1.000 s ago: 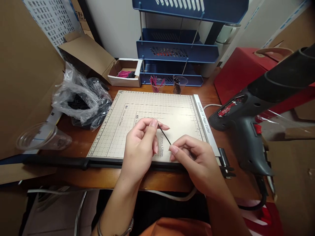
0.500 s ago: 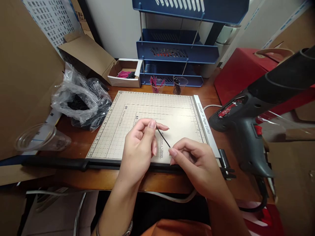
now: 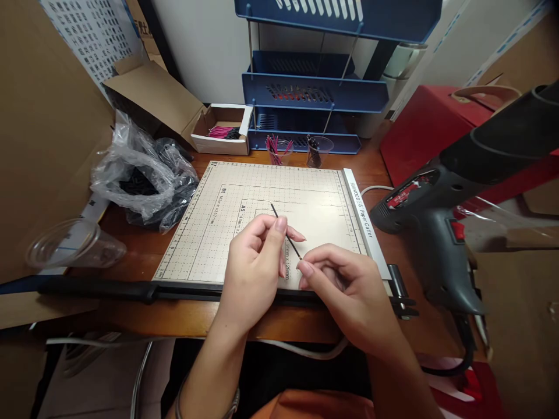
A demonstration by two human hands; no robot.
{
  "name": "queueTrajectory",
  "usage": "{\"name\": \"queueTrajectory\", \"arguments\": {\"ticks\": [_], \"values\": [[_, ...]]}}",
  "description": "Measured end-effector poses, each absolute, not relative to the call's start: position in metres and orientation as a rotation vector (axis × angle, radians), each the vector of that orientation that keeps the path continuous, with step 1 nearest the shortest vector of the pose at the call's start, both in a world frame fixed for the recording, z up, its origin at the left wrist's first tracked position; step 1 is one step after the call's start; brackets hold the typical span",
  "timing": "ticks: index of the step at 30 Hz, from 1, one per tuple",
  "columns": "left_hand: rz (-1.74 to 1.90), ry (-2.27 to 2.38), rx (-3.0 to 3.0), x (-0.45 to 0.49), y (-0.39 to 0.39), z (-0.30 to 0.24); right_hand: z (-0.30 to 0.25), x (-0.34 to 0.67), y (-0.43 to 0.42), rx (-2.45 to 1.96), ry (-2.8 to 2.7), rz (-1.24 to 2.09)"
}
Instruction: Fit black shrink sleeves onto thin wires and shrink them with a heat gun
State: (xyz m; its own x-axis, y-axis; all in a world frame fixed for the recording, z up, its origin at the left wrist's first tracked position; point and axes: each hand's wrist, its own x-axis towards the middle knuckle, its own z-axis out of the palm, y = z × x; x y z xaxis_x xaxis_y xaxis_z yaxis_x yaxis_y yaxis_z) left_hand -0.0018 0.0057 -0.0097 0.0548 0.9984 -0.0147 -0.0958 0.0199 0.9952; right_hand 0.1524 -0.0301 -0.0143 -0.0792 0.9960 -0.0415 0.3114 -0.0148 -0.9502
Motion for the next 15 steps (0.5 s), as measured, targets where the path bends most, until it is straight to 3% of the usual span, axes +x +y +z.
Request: {"name": "queueTrajectory", "arguments": {"ticks": [15], "values": [[1.115,1.012,1.124,-0.0017,0.0067,-0.0066,-0.0151,0.1504,-0.0291,-1.383,-1.429,1.051]]}}
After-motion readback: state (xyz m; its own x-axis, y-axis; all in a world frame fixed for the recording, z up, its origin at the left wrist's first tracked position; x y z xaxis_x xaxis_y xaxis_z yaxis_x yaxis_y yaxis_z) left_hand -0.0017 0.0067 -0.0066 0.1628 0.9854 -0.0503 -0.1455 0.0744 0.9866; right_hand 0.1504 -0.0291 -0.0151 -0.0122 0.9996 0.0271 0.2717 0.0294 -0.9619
